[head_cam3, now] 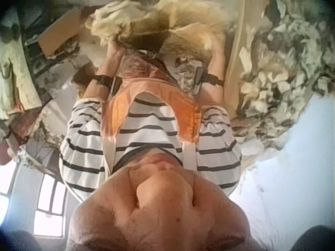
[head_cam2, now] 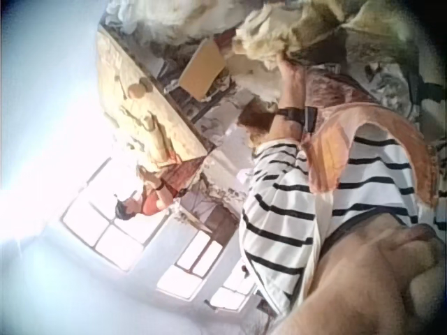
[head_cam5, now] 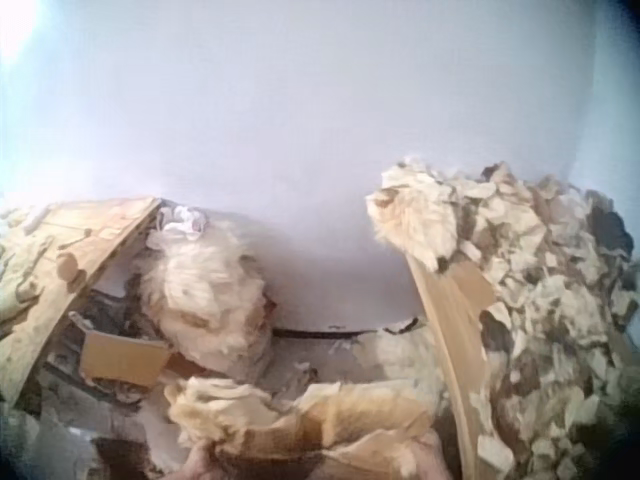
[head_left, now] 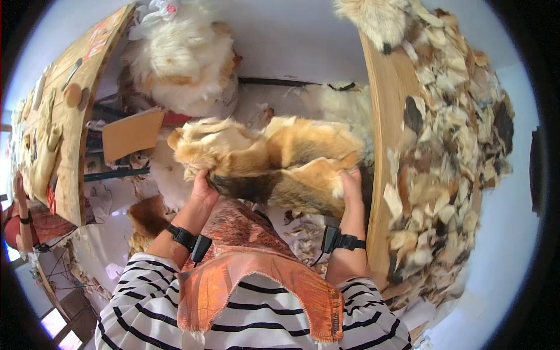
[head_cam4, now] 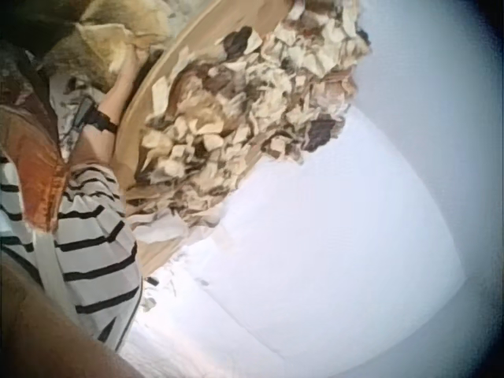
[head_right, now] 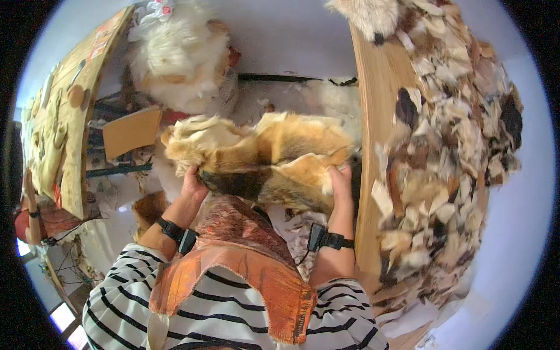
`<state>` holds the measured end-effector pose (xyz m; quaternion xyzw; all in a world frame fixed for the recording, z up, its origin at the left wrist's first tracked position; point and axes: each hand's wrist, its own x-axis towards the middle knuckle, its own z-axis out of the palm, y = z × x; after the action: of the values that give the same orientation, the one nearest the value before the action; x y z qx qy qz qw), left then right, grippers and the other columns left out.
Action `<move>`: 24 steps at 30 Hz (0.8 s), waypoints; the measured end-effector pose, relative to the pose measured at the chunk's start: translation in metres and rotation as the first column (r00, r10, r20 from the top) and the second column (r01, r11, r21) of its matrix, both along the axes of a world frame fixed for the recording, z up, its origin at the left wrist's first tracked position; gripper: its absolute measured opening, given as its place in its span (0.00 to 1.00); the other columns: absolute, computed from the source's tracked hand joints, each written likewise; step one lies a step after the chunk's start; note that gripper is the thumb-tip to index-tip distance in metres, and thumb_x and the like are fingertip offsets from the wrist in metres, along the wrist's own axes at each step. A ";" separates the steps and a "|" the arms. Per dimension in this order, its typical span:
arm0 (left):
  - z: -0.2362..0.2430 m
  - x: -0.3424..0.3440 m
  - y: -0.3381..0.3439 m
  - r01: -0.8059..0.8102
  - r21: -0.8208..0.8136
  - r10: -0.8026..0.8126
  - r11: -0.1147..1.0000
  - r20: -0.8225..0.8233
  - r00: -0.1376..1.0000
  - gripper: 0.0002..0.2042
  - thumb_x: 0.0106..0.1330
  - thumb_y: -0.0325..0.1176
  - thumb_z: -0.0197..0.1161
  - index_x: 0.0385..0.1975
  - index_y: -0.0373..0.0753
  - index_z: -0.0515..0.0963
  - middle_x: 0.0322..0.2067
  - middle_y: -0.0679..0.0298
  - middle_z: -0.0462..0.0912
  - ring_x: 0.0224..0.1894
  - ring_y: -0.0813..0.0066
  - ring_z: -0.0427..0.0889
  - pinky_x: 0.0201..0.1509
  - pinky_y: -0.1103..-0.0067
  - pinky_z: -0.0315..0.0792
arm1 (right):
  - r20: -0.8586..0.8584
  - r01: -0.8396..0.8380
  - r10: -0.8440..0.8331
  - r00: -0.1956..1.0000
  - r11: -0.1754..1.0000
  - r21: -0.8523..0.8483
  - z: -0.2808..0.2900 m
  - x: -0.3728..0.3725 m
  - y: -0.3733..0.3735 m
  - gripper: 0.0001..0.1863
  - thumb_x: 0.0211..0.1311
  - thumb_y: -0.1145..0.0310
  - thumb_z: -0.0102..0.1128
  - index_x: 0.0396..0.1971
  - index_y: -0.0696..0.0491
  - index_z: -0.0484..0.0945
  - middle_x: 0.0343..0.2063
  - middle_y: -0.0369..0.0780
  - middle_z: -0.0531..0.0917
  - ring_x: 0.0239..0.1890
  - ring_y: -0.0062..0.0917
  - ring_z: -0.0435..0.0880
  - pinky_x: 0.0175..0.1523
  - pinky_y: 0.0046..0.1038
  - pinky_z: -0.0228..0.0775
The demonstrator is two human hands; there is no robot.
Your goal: Manually sewing together pieces of fur and leather scraps at a workshop table.
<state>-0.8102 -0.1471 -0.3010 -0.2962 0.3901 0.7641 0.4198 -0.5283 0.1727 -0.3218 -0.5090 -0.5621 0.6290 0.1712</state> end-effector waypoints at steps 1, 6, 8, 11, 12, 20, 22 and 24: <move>-0.007 -0.010 0.016 0.023 0.070 -0.024 0.997 0.011 1.000 0.21 0.72 0.43 0.50 0.59 0.39 0.70 0.58 0.56 0.75 0.60 0.56 0.73 0.66 0.57 0.64 | 0.036 0.005 -0.005 0.999 1.000 -0.019 -0.004 -0.012 0.023 0.23 0.57 0.80 0.55 0.55 0.58 0.73 0.45 0.39 0.82 0.43 0.25 0.83 0.48 0.29 0.75; -0.072 -0.053 0.080 0.148 -0.007 -0.148 0.989 -0.144 0.979 0.28 0.71 0.45 0.55 0.65 0.37 0.62 0.65 0.54 0.67 0.66 0.57 0.65 0.70 0.57 0.59 | 0.077 0.210 -0.282 0.956 0.845 0.491 -0.035 -0.063 0.094 0.28 0.60 0.77 0.56 0.62 0.55 0.67 0.59 0.45 0.72 0.55 0.31 0.75 0.57 0.33 0.68; -0.097 -0.068 0.086 0.307 -0.319 -0.308 0.897 0.049 0.950 0.38 0.70 0.50 0.57 0.71 0.37 0.47 0.71 0.52 0.51 0.73 0.56 0.53 0.74 0.58 0.54 | 0.139 0.221 -0.312 0.940 0.867 0.446 -0.042 -0.072 0.105 0.29 0.61 0.76 0.54 0.65 0.51 0.66 0.63 0.47 0.66 0.58 0.35 0.72 0.59 0.35 0.66; -0.124 -0.091 0.080 0.433 -0.279 -0.424 0.857 0.095 0.901 0.44 0.69 0.49 0.59 0.73 0.37 0.37 0.73 0.50 0.41 0.75 0.56 0.45 0.76 0.62 0.51 | 0.250 0.116 -0.305 0.919 0.815 0.568 -0.037 -0.080 0.095 0.29 0.61 0.78 0.53 0.64 0.52 0.67 0.60 0.46 0.72 0.56 0.33 0.74 0.57 0.31 0.67; -0.131 -0.101 0.081 0.423 -0.279 -0.405 0.862 0.124 0.906 0.43 0.69 0.48 0.60 0.73 0.37 0.39 0.73 0.50 0.43 0.75 0.55 0.46 0.75 0.63 0.52 | 0.153 0.082 -0.230 0.961 0.768 0.636 -0.033 -0.091 0.089 0.28 0.60 0.81 0.51 0.62 0.54 0.68 0.57 0.45 0.75 0.54 0.31 0.75 0.57 0.30 0.67; -0.142 -0.193 0.070 0.681 -0.386 -0.701 0.623 0.111 0.704 0.31 0.70 0.44 0.60 0.68 0.42 0.57 0.58 0.56 0.75 0.59 0.63 0.76 0.58 0.71 0.72 | 0.382 -0.360 0.115 0.917 0.651 0.668 0.109 -0.155 0.034 0.15 0.61 0.80 0.52 0.45 0.54 0.81 0.39 0.43 0.83 0.41 0.36 0.79 0.50 0.32 0.70; -0.142 -0.217 0.072 0.740 -0.485 -0.829 0.466 0.052 0.556 0.25 0.71 0.43 0.57 0.64 0.41 0.63 0.49 0.61 0.81 0.48 0.71 0.80 0.51 0.74 0.72 | 0.443 -0.444 0.101 0.891 0.402 0.801 0.150 -0.162 0.048 0.17 0.55 0.83 0.53 0.42 0.52 0.83 0.34 0.41 0.83 0.36 0.36 0.78 0.45 0.35 0.69; -0.142 -0.237 0.073 0.759 -0.498 -0.860 0.419 0.050 0.508 0.24 0.71 0.43 0.57 0.63 0.41 0.65 0.48 0.62 0.81 0.46 0.72 0.80 0.48 0.75 0.73 | 0.481 -0.456 -0.039 0.876 0.259 0.851 0.179 -0.165 0.064 0.17 0.54 0.84 0.54 0.41 0.51 0.83 0.31 0.41 0.81 0.33 0.36 0.77 0.41 0.35 0.67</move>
<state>-1.0470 -0.0743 -0.4428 -0.0759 0.6946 0.3747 0.6094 -0.6935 0.2364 -0.1427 -0.3427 -0.9085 0.0650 0.2301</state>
